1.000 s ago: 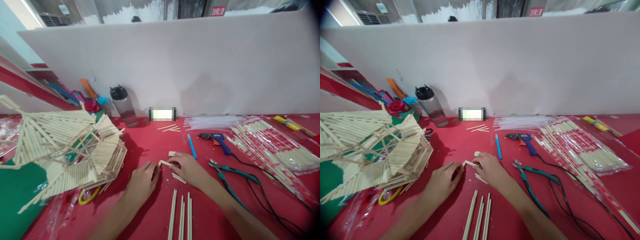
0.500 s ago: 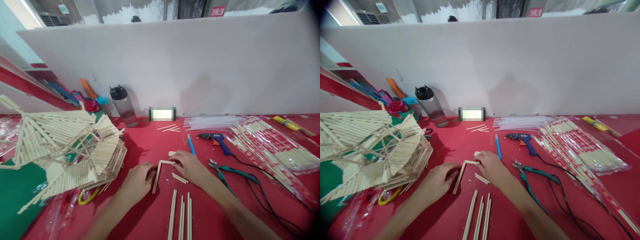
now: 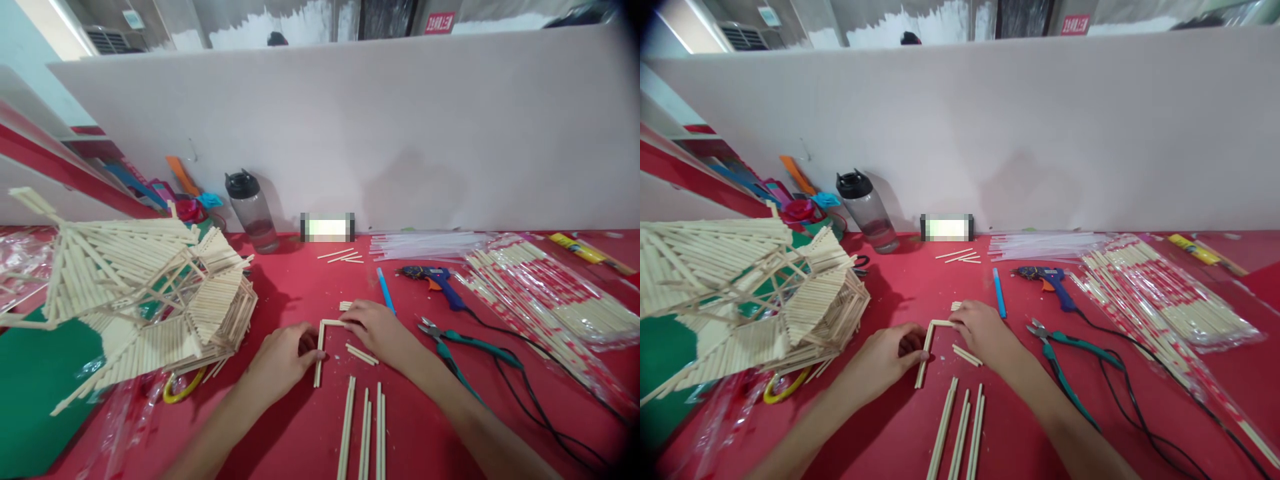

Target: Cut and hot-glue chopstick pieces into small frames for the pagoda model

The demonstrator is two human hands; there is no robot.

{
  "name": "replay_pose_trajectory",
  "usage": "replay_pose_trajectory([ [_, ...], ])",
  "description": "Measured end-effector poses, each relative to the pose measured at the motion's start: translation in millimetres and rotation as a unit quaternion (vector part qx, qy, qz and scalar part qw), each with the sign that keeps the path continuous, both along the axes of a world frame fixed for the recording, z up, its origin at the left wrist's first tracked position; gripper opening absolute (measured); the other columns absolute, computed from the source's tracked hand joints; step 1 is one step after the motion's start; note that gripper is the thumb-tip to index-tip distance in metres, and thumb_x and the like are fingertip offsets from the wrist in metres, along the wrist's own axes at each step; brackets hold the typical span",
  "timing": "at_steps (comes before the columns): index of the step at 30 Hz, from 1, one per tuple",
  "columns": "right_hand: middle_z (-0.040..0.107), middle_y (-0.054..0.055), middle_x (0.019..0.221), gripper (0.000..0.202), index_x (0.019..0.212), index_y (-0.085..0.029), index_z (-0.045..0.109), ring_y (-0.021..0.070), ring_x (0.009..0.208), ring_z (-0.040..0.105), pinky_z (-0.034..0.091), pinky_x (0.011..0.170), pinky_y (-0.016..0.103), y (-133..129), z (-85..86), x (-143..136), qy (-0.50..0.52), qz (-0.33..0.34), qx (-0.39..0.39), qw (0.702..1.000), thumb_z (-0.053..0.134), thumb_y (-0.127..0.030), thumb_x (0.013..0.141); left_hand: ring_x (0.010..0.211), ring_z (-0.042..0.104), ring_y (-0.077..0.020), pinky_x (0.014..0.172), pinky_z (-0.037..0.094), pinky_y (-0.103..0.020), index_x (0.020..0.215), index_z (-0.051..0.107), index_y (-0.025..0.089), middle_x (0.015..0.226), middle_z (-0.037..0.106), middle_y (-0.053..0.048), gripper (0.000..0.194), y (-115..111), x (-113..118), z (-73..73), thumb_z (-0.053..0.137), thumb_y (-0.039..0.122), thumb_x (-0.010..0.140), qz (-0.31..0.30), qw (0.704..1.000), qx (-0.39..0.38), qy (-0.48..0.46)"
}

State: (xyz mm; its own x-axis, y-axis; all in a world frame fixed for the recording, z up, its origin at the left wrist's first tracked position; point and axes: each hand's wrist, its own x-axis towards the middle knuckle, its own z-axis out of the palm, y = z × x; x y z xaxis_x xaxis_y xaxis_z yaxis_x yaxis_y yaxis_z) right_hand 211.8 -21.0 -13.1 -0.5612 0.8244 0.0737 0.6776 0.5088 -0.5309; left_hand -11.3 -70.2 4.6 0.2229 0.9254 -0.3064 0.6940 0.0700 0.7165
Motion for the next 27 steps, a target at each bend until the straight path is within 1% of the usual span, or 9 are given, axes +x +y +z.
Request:
replay_pose_trajectory([
  [4, 0.072, 0.008, 0.098, 0.024, 0.101, -0.020, 0.076, 0.0195, 0.093, 0.065, 0.048, 0.085, 0.029, 1.5, -1.5, 0.0, -0.010, 0.007, 0.006, 1.000, 0.054, -0.013, 0.093, 0.081, 0.069, -0.0175, 0.072, 0.046, -0.023, 0.097, 0.068, 0.025, 0.087, 0.076, 0.001, 0.020, -0.5, 0.1, 2.2, 0.070, 0.036, 0.080, -0.006, 1.000, 0.003, -0.002],
  [11, 0.071, 0.009, 0.099, 0.024, 0.103, -0.019, 0.076, 0.0201, 0.094, 0.065, 0.048, 0.086, 0.030, 1.3, 1.8, -1.1, -0.018, 0.010, 0.003, 1.000, 0.054, -0.013, 0.093, 0.082, 0.070, -0.0174, 0.072, 0.046, -0.024, 0.096, 0.069, 0.025, 0.088, 0.076, 0.001, 0.016, -1.4, -0.1, 3.7, 0.068, 0.031, 0.081, -0.021, 0.999, 0.030, -0.001],
  [17, 0.072, 0.009, 0.099, 0.024, 0.103, -0.019, 0.075, 0.0200, 0.095, 0.065, 0.048, 0.086, 0.030, 1.4, 0.2, -2.4, -0.023, 0.007, 0.002, 1.000, 0.055, -0.012, 0.093, 0.084, 0.070, -0.0188, 0.073, 0.047, -0.024, 0.098, 0.069, 0.025, 0.088, 0.077, 0.000, 0.019, -1.1, -1.1, 1.8, 0.069, 0.033, 0.081, -0.027, 0.999, 0.043, 0.016],
  [20, 0.071, 0.010, 0.104, 0.023, 0.106, -0.017, 0.074, 0.0207, 0.099, 0.065, 0.047, 0.089, 0.030, -0.6, 5.6, -3.6, -0.033, -0.004, -0.005, 0.999, 0.056, -0.011, 0.092, 0.084, 0.071, -0.0192, 0.074, 0.047, -0.025, 0.099, 0.070, 0.025, 0.089, 0.077, -0.001, 0.021, 1.2, -4.7, 2.2, 0.068, 0.036, 0.081, -0.037, 0.998, 0.045, 0.021],
  [23, 0.070, 0.011, 0.108, 0.026, 0.112, -0.016, 0.071, 0.0206, 0.102, 0.065, 0.047, 0.090, 0.029, -2.4, 14.1, -0.9, -0.035, 0.001, -0.018, 0.999, 0.058, -0.008, 0.090, 0.091, 0.071, -0.0204, 0.079, 0.049, -0.026, 0.103, 0.071, 0.024, 0.096, 0.078, -0.003, 0.023, 4.6, -10.3, 4.1, 0.062, 0.037, 0.086, -0.039, 0.997, 0.059, 0.031],
  [27, 0.071, 0.011, 0.107, 0.030, 0.117, -0.017, 0.069, 0.0205, 0.101, 0.065, 0.046, 0.088, 0.029, -0.9, 21.2, 9.4, -0.033, 0.004, -0.013, 0.999, 0.055, -0.008, 0.092, 0.099, 0.070, -0.0210, 0.085, 0.049, -0.028, 0.106, 0.071, 0.024, 0.104, 0.077, -0.004, 0.023, 7.4, -16.0, 4.7, 0.054, 0.030, 0.091, -0.037, 0.994, 0.086, 0.051],
])
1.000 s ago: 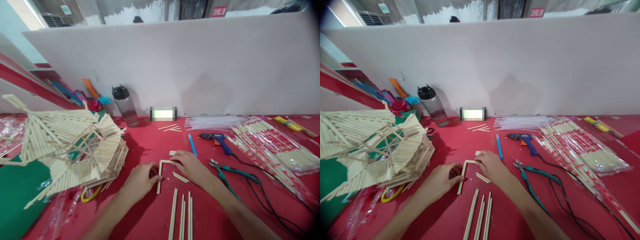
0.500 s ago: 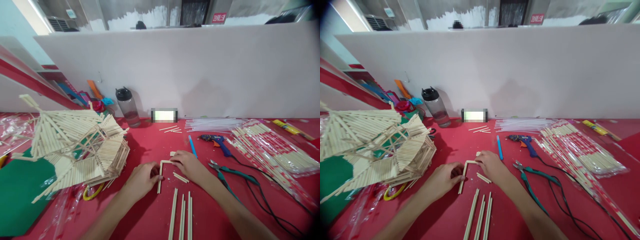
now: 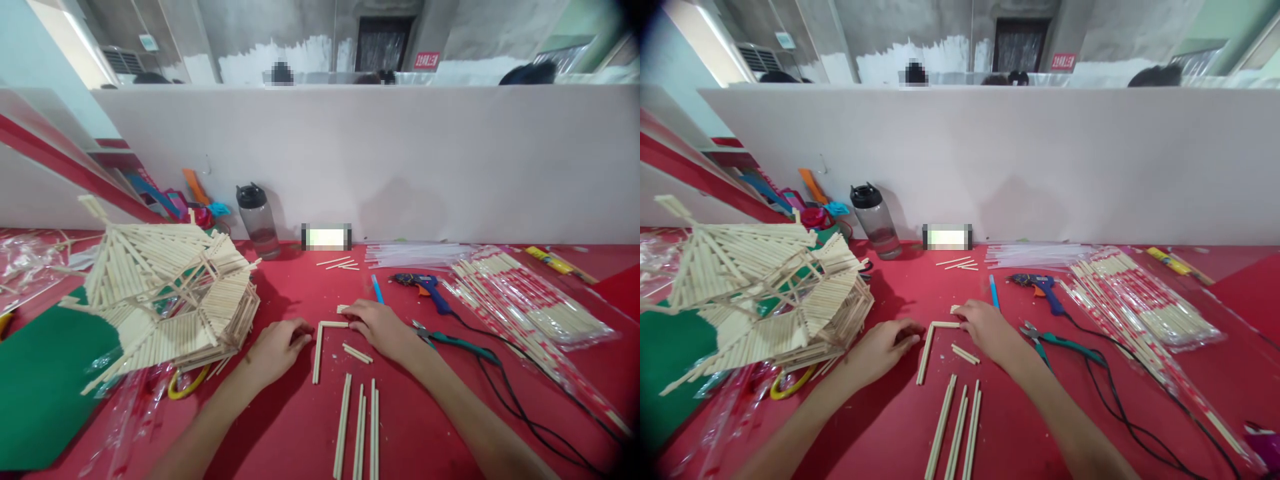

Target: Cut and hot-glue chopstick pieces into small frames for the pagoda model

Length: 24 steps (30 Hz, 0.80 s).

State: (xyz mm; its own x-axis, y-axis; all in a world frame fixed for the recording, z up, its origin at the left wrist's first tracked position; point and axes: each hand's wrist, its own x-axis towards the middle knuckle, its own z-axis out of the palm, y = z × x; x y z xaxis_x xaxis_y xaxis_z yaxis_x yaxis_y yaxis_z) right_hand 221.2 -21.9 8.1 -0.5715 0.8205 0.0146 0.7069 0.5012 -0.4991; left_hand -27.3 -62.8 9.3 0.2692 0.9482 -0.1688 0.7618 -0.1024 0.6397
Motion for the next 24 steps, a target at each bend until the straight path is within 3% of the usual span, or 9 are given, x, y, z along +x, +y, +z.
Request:
replay_pose_trajectory([
  [4, 0.071, 0.010, 0.104, 0.029, 0.115, -0.018, 0.070, 0.0212, 0.099, 0.065, 0.046, 0.086, 0.029, 3.0, -1.3, 6.1, -0.012, -0.002, 0.009, 1.000, 0.055, -0.010, 0.092, 0.100, 0.070, -0.0216, 0.086, 0.048, -0.029, 0.106, 0.071, 0.024, 0.105, 0.077, -0.004, 0.023, 0.8, -1.0, -3.0, 0.053, 0.028, 0.091, -0.013, 1.000, 0.017, 0.015],
  [11, 0.071, 0.009, 0.102, 0.023, 0.106, -0.019, 0.072, 0.0202, 0.096, 0.065, 0.045, 0.086, 0.029, 1.0, -13.1, -2.1, -0.008, 0.010, 0.027, 1.000, 0.055, -0.012, 0.092, 0.089, 0.069, -0.0215, 0.076, 0.046, -0.028, 0.099, 0.071, 0.023, 0.096, 0.076, -0.004, 0.024, -0.7, 3.5, 0.7, 0.060, 0.042, 0.088, -0.032, 0.999, 0.023, 0.022],
  [17, 0.070, 0.009, 0.106, 0.024, 0.113, -0.019, 0.069, 0.0200, 0.099, 0.064, 0.046, 0.088, 0.029, 0.2, 0.9, 2.6, 0.002, 0.000, 0.040, 0.999, 0.052, -0.020, 0.096, 0.090, 0.069, -0.0204, 0.078, 0.044, -0.027, 0.098, 0.069, 0.022, 0.096, 0.075, -0.005, 0.023, 4.4, 1.0, -14.3, 0.052, 0.036, 0.094, -0.023, 0.997, 0.070, 0.009],
  [20, 0.068, 0.011, 0.115, 0.033, 0.125, -0.018, 0.063, 0.0215, 0.106, 0.062, 0.044, 0.093, 0.032, 17.5, 12.9, 3.1, -0.013, -0.039, 0.086, 0.995, 0.042, -0.022, 0.101, 0.083, 0.068, -0.0193, 0.074, 0.043, -0.026, 0.090, 0.068, 0.019, 0.087, 0.073, -0.006, 0.026, 9.1, 0.3, -26.1, 0.047, 0.033, 0.096, 0.001, 0.994, 0.107, 0.008],
  [24, 0.065, 0.014, 0.116, 0.047, 0.150, -0.024, 0.039, 0.0254, 0.108, 0.060, 0.043, 0.092, 0.035, 65.9, 22.5, -9.0, -0.121, -0.098, 0.135, 0.979, 0.032, -0.025, 0.104, 0.075, 0.065, -0.0178, 0.070, 0.042, -0.025, 0.086, 0.065, 0.019, 0.080, 0.070, -0.004, 0.029, 11.7, 1.4, -32.1, 0.044, 0.034, 0.098, 0.010, 0.991, 0.130, 0.009],
])
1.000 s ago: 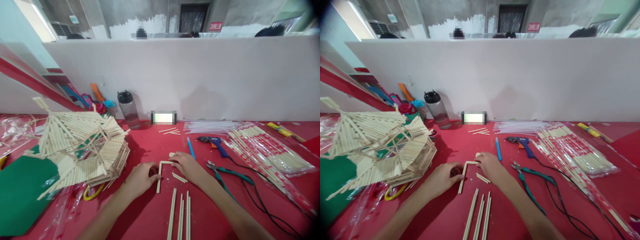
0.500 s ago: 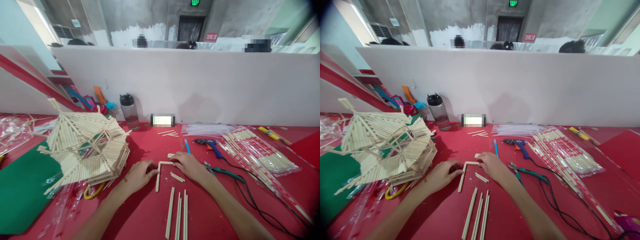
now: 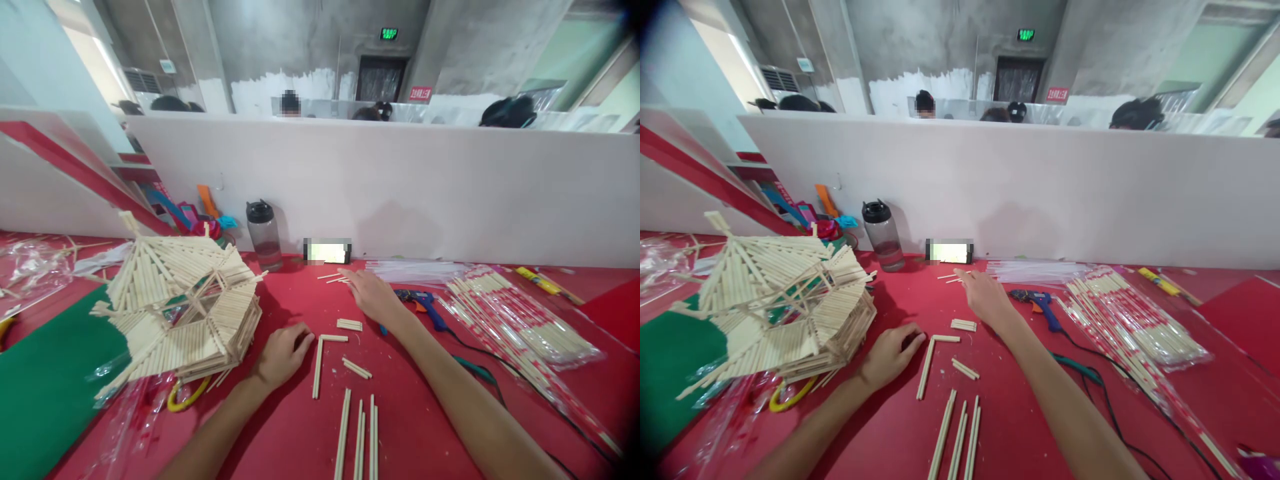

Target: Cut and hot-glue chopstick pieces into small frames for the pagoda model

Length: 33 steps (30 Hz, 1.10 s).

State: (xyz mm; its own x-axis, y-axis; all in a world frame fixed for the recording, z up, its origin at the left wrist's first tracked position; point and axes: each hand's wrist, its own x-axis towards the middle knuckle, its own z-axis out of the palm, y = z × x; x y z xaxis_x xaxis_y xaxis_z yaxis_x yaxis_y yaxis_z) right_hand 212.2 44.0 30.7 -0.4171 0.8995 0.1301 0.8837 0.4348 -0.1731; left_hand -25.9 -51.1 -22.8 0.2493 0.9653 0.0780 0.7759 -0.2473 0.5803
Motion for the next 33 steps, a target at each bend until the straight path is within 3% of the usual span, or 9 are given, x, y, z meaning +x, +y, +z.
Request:
replay_pose_trajectory([
  [4, 0.064, 0.017, 0.116, 0.059, 0.158, -0.027, 0.014, 0.0289, 0.107, 0.062, 0.043, 0.088, 0.035, 47.8, -2.7, -14.4, -0.103, -0.042, -0.027, 0.993, 0.032, -0.040, 0.104, 0.073, 0.065, -0.0179, 0.069, 0.041, -0.026, 0.086, 0.065, 0.020, 0.078, 0.069, -0.004, 0.029, -0.7, 0.2, 0.3, 0.043, 0.035, 0.098, 0.001, 1.000, 0.000, 0.003],
  [7, 0.066, 0.016, 0.115, 0.061, 0.159, -0.029, 0.004, 0.0288, 0.105, 0.064, 0.043, 0.088, 0.036, 66.5, -10.8, -21.0, -0.137, -0.044, -0.036, 0.989, 0.030, -0.032, 0.104, 0.075, 0.065, -0.0184, 0.069, 0.041, -0.026, 0.087, 0.064, 0.020, 0.079, 0.070, -0.004, 0.029, -1.2, 0.2, 0.2, 0.042, 0.035, 0.098, -0.001, 1.000, 0.004, 0.004],
  [12, 0.070, 0.016, 0.110, 0.076, 0.157, -0.026, -0.010, 0.0279, 0.100, 0.067, 0.045, 0.085, 0.035, 74.8, -23.4, -28.3, -0.163, -0.055, -0.030, 0.985, 0.035, -0.014, 0.097, 0.075, 0.065, -0.0186, 0.069, 0.040, -0.027, 0.087, 0.064, 0.021, 0.080, 0.070, -0.004, 0.030, -1.4, 0.9, 0.4, 0.040, 0.034, 0.099, 0.000, 1.000, 0.002, 0.011],
  [24, 0.071, 0.019, 0.108, 0.079, 0.158, -0.023, -0.006, 0.0286, 0.098, 0.068, 0.046, 0.083, 0.036, 86.7, -30.4, -32.9, -0.176, -0.065, -0.032, 0.982, 0.038, -0.008, 0.093, 0.074, 0.066, -0.0186, 0.069, 0.040, -0.026, 0.087, 0.064, 0.021, 0.079, 0.070, -0.004, 0.027, -1.2, 1.5, 3.4, 0.043, 0.033, 0.098, 0.002, 1.000, -0.003, 0.007],
  [33, 0.070, 0.018, 0.108, 0.083, 0.156, -0.025, -0.015, 0.0288, 0.098, 0.068, 0.048, 0.082, 0.037, 87.2, -33.5, -29.8, -0.180, -0.063, -0.025, 0.981, 0.037, -0.009, 0.093, 0.071, 0.063, -0.0177, 0.067, 0.038, -0.027, 0.084, 0.063, 0.021, 0.078, 0.069, -0.003, 0.026, 0.7, -0.3, -7.6, 0.044, 0.033, 0.098, 0.003, 1.000, 0.011, 0.001],
])
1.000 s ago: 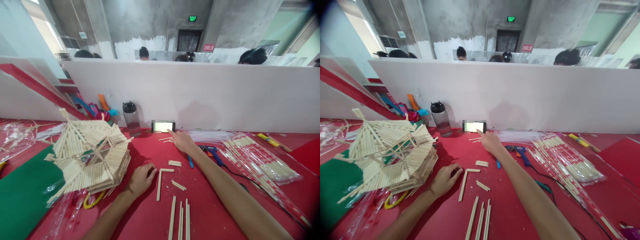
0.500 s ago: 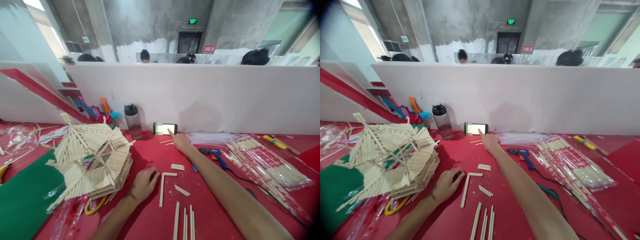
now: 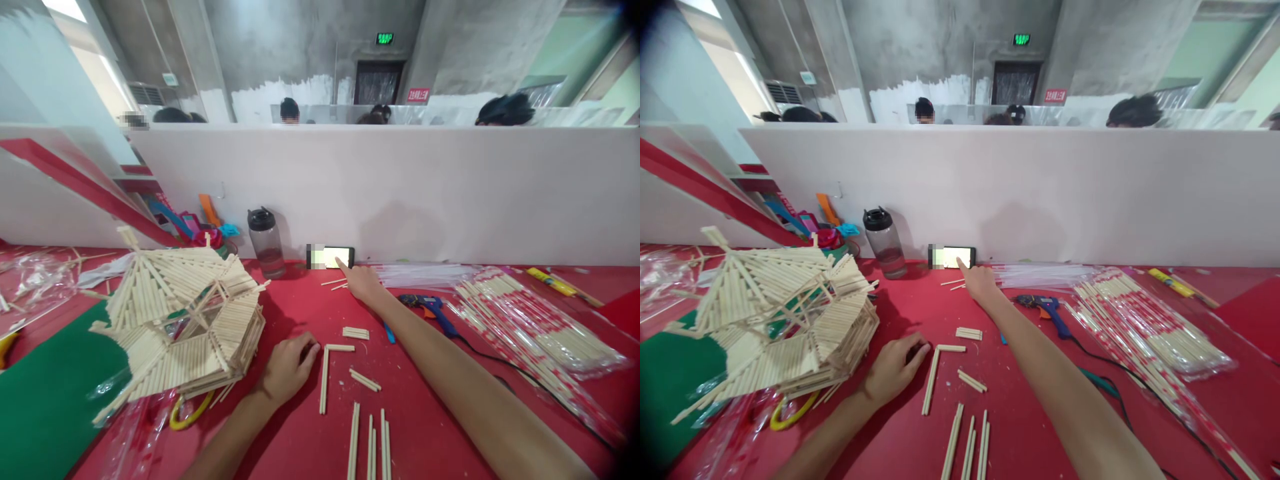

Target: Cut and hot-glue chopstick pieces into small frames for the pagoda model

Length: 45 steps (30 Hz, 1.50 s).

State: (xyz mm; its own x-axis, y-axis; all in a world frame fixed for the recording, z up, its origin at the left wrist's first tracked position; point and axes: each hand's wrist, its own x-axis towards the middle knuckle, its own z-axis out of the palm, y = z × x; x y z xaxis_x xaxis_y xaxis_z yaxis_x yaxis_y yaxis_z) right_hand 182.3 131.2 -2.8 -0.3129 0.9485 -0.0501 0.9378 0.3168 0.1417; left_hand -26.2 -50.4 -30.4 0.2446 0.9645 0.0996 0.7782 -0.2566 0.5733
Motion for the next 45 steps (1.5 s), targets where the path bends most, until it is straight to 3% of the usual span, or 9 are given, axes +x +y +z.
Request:
replay_pose_trajectory([
  [10, 0.070, 0.019, 0.112, 0.083, 0.154, -0.026, -0.020, 0.0297, 0.100, 0.068, 0.047, 0.085, 0.039, -0.1, 2.1, 2.2, 0.012, -0.007, -0.013, 1.000, 0.038, -0.011, 0.096, 0.074, 0.065, -0.0183, 0.069, 0.039, -0.027, 0.087, 0.063, 0.020, 0.079, 0.070, -0.003, 0.027, 2.5, -0.6, -0.4, 0.044, 0.035, 0.098, -0.003, 1.000, -0.013, 0.000],
  [19, 0.069, 0.020, 0.114, 0.080, 0.158, -0.026, -0.008, 0.0303, 0.105, 0.066, 0.046, 0.086, 0.040, 2.4, 1.7, 1.0, 0.009, -0.009, -0.012, 1.000, 0.038, -0.008, 0.094, 0.075, 0.066, -0.0189, 0.068, 0.039, -0.027, 0.087, 0.064, 0.020, 0.080, 0.071, -0.003, 0.025, 2.9, -1.2, -0.4, 0.045, 0.034, 0.097, -0.001, 1.000, -0.013, 0.005],
  [27, 0.070, 0.018, 0.113, 0.078, 0.158, -0.025, 0.008, 0.0316, 0.103, 0.067, 0.046, 0.085, 0.040, -15.1, 23.4, 1.7, 0.042, -0.006, -0.005, 0.999, 0.047, -0.012, 0.092, 0.070, 0.063, -0.0176, 0.065, 0.036, -0.026, 0.084, 0.063, 0.020, 0.077, 0.069, -0.003, 0.025, 2.9, 0.1, 2.9, 0.046, 0.034, 0.096, 0.000, 1.000, -0.004, 0.014],
  [29, 0.070, 0.017, 0.114, 0.065, 0.155, -0.023, 0.023, 0.0298, 0.102, 0.066, 0.045, 0.085, 0.038, -29.3, 34.1, 6.7, 0.092, 0.026, 0.000, 0.995, 0.045, -0.017, 0.095, 0.069, 0.063, -0.0174, 0.065, 0.036, -0.026, 0.084, 0.063, 0.020, 0.076, 0.069, -0.003, 0.025, 2.6, 0.7, 4.5, 0.045, 0.034, 0.097, -0.002, 1.000, -0.008, 0.016],
  [32, 0.070, 0.012, 0.114, 0.033, 0.128, -0.021, 0.060, 0.0237, 0.102, 0.064, 0.043, 0.085, 0.031, -64.5, 50.9, 18.1, 0.186, 0.179, -0.055, 0.965, 0.045, -0.027, 0.099, 0.071, 0.063, -0.0176, 0.066, 0.036, -0.026, 0.085, 0.063, 0.020, 0.077, 0.069, -0.003, 0.025, 2.5, 1.5, 5.7, 0.045, 0.034, 0.097, -0.001, 1.000, -0.009, 0.020],
  [35, 0.071, 0.005, 0.103, 0.021, 0.112, -0.022, 0.068, 0.0176, 0.091, 0.063, 0.042, 0.079, 0.026, -113.1, 60.5, 28.1, 0.228, 0.338, -0.170, 0.897, 0.061, -0.027, 0.093, 0.070, 0.063, -0.0171, 0.065, 0.036, -0.025, 0.084, 0.062, 0.020, 0.076, 0.068, -0.002, 0.026, 3.3, 1.7, 4.6, 0.045, 0.035, 0.097, -0.001, 1.000, -0.008, 0.021],
  [38, 0.068, 0.001, 0.098, 0.016, 0.106, -0.025, 0.071, 0.0145, 0.089, 0.061, 0.040, 0.073, 0.023, -162.9, 56.7, 31.6, 0.211, 0.437, -0.254, 0.837, 0.065, -0.027, 0.091, 0.069, 0.062, -0.0166, 0.066, 0.037, -0.025, 0.084, 0.063, 0.020, 0.075, 0.068, -0.002, 0.026, 4.1, 2.0, 4.2, 0.045, 0.036, 0.097, -0.006, 1.000, -0.007, 0.021],
  [42, 0.062, 0.002, 0.091, 0.008, 0.093, -0.024, 0.071, 0.0162, 0.085, 0.055, 0.036, 0.067, 0.025, -207.3, 40.8, 30.3, 0.141, 0.422, -0.197, 0.873, 0.064, -0.028, 0.093, 0.071, 0.063, -0.0165, 0.067, 0.038, -0.025, 0.085, 0.063, 0.021, 0.078, 0.070, -0.002, 0.024, 3.8, 2.9, 7.6, 0.046, 0.033, 0.095, 0.004, 1.000, -0.022, 0.020],
  [45, 0.062, 0.002, 0.093, 0.009, 0.089, -0.021, 0.068, 0.0180, 0.091, 0.053, 0.039, 0.076, 0.027, -219.2, 34.5, 30.9, 0.131, 0.415, -0.151, 0.888, 0.061, -0.023, 0.094, 0.071, 0.064, -0.0166, 0.067, 0.038, -0.025, 0.085, 0.063, 0.021, 0.078, 0.070, -0.002, 0.024, 3.1, 3.1, 9.3, 0.046, 0.033, 0.095, 0.003, 1.000, -0.023, 0.013],
])
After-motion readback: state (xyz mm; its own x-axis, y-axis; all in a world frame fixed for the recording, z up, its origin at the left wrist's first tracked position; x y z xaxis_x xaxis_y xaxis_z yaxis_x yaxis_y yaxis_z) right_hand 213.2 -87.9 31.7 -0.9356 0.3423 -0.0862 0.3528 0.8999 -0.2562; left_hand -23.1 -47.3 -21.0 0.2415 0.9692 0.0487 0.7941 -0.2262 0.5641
